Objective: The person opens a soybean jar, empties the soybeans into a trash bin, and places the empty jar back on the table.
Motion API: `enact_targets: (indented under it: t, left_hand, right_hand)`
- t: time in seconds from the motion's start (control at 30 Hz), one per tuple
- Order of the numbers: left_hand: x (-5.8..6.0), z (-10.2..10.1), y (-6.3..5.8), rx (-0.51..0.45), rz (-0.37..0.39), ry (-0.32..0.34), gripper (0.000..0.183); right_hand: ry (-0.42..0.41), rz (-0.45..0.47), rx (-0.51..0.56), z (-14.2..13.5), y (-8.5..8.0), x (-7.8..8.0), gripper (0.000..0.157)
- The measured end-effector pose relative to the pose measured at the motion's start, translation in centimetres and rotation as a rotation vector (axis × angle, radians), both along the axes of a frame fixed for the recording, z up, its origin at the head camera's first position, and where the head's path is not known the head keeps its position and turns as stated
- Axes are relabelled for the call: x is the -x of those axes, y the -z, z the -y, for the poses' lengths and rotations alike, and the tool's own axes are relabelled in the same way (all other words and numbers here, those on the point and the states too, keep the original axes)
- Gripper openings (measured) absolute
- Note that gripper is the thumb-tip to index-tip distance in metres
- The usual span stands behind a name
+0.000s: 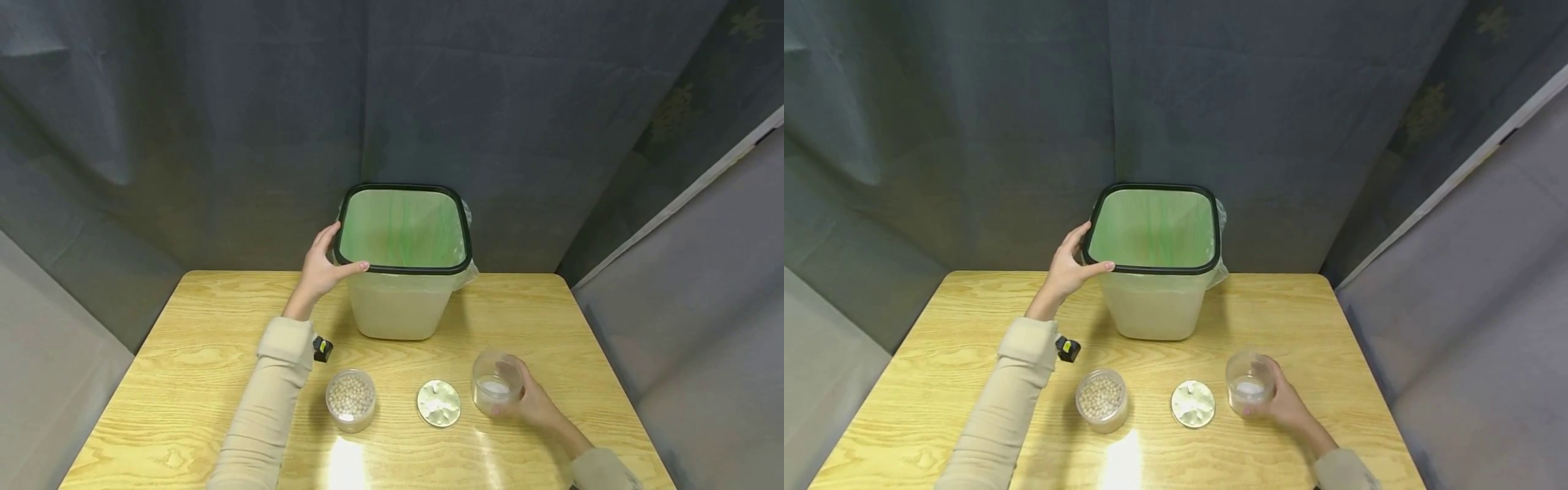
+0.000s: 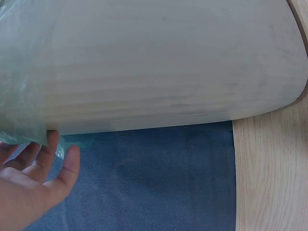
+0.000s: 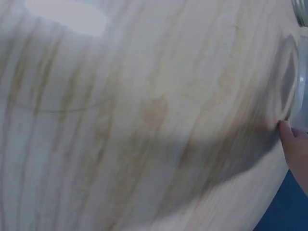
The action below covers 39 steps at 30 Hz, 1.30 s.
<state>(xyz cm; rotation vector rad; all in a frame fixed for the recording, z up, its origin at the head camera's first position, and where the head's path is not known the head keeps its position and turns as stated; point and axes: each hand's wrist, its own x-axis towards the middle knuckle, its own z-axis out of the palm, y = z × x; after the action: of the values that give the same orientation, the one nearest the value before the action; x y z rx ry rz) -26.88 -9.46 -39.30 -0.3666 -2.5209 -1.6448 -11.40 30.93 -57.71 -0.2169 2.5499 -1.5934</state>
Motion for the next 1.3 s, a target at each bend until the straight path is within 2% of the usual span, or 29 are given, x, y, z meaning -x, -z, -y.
enact_targets:
  t: [0.3,0.5,0.7,0.83,0.93,1.17,1.3]
  left_hand:
    - [-0.1,-0.1,-0.1,-0.009,0.007,0.010,0.094]
    - [-0.1,-0.2,-0.1,-0.006,0.002,0.012,0.094]
    - [0.0,-0.3,-0.1,-0.005,-0.003,0.013,0.094]
    - [-0.1,-0.3,-0.2,-0.005,-0.004,0.014,0.094]
    - [-0.1,-0.3,-0.2,-0.003,0.003,0.014,0.094]
    - [0.0,-0.3,-0.2,-0.010,0.002,0.015,0.094]
    - [0.0,-0.3,-0.2,-0.016,0.005,0.018,0.094]
  right_hand:
    - [-0.053,-0.017,-0.016,-0.6,0.8,-0.5,0.106]
    - [-0.088,-0.043,0.046,-0.6,1.0,-0.7,0.107]
    - [-0.074,-0.036,0.030,-0.8,0.9,-1.1,0.113]
    - [-0.116,-0.045,0.042,-1.2,0.2,-1.5,0.116]
    - [-0.125,-0.088,0.029,-1.4,-0.7,-1.8,0.116]
    - [-0.039,-0.167,-0.086,-1.2,-3.2,-2.1,0.110]
    - [-0.025,-0.252,-0.149,-1.0,-4.7,-1.9,0.106]
